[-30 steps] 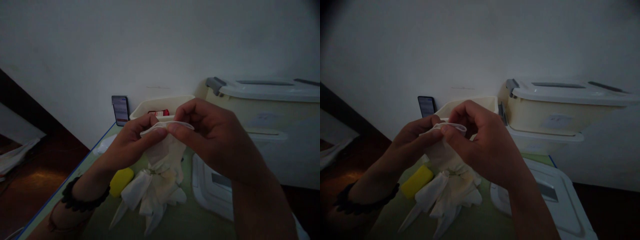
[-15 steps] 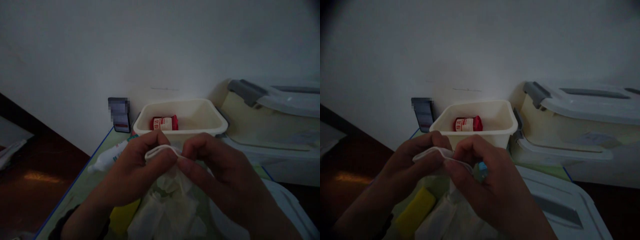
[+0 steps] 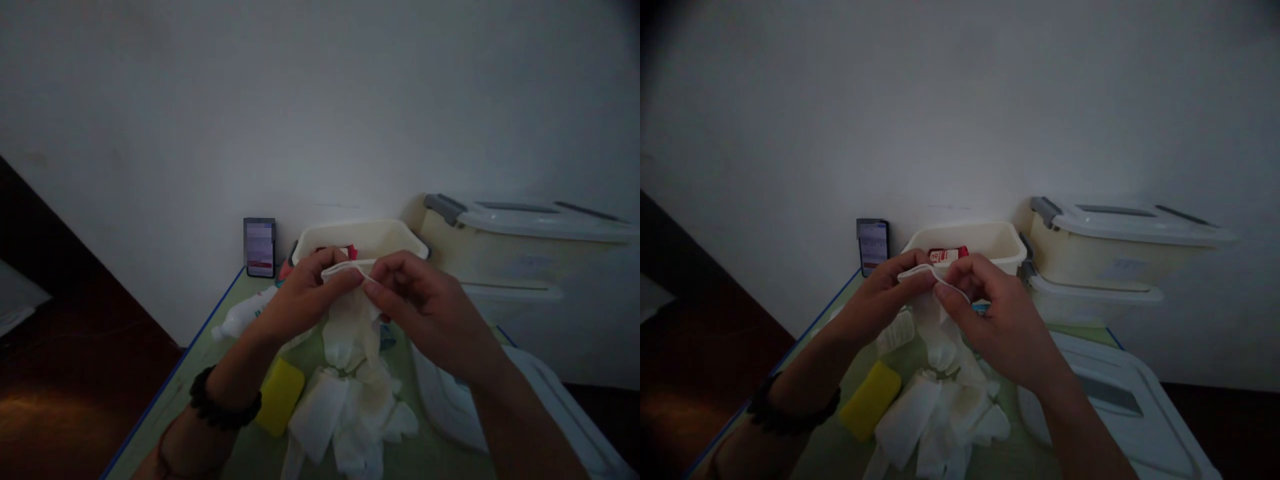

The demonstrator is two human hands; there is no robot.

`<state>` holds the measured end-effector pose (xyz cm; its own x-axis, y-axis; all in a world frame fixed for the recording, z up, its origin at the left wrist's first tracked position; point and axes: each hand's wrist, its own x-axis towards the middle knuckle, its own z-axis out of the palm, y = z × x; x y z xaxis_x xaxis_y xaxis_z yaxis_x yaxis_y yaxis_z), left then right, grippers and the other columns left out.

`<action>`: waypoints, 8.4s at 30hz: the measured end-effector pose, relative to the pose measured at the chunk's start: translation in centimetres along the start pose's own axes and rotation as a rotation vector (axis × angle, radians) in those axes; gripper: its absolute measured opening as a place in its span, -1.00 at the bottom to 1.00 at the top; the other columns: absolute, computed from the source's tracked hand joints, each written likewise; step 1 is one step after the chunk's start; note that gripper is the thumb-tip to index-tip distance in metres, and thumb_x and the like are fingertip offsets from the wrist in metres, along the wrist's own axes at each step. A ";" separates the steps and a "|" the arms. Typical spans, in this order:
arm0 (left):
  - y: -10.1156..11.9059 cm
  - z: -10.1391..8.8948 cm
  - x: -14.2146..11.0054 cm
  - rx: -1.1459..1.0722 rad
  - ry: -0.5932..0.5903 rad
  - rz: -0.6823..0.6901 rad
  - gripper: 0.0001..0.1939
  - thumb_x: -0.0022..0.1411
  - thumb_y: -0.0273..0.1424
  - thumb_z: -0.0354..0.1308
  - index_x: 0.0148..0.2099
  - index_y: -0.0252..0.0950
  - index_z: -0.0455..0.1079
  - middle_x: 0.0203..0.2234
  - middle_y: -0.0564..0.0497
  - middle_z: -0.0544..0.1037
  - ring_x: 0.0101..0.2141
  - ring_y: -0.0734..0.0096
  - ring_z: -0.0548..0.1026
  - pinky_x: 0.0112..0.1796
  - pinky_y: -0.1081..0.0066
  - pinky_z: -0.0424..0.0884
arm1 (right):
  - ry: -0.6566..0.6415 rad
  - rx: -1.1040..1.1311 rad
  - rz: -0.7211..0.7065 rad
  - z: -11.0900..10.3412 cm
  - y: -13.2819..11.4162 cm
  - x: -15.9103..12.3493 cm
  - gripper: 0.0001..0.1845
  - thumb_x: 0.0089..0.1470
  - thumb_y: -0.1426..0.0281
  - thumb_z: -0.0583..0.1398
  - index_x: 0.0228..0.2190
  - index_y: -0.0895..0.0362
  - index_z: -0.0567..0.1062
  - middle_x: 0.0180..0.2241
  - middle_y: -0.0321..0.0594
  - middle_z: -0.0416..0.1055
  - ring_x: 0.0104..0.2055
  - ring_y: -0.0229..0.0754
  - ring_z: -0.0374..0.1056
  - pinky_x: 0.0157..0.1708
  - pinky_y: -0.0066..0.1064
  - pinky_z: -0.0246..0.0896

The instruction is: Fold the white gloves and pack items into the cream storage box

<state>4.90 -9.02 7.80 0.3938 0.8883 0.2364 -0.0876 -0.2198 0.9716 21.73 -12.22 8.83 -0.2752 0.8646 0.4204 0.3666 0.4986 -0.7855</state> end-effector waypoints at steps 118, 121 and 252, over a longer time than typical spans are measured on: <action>1.9 -0.1 2.8 0.265 0.059 0.359 -0.75 0.09 -0.41 0.24 -0.17 -0.27 0.30 -0.35 0.07 0.38 -0.40 0.53 0.40 -0.47 0.56 0.32 | 0.192 0.281 0.094 0.0 1.3 1.4 -0.81 0.06 0.31 0.26 -0.27 0.12 0.51 -0.43 -0.29 0.52 -0.45 -0.29 0.43 -0.44 -0.43 0.44; 2.1 0.1 2.5 0.259 0.009 0.366 -0.72 0.09 -0.40 0.25 -0.14 -0.26 0.29 -0.34 0.06 0.38 -0.39 0.52 0.41 -0.45 0.56 0.34 | 0.211 0.275 0.087 -0.2 1.2 1.5 -0.83 0.06 0.29 0.26 -0.30 0.11 0.49 -0.47 -0.31 0.49 -0.50 -0.31 0.39 -0.51 -0.47 0.38; 1.1 -0.3 3.3 0.619 -0.028 0.434 -0.80 0.19 -0.29 0.18 -0.35 -0.33 0.35 -0.44 0.04 0.51 -0.43 0.50 0.50 -0.47 0.56 0.40 | 0.253 -0.072 -0.038 -2.5 2.4 1.0 -0.94 0.06 0.37 0.26 -0.38 0.05 0.45 -0.42 -0.30 0.45 -0.45 -0.26 0.41 -0.54 -0.44 0.32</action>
<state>5.83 -6.24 9.62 0.4650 0.6618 0.5881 0.2869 -0.7410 0.6071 24.55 -10.02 8.51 -0.0621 0.8287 0.5563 0.4251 0.5262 -0.7365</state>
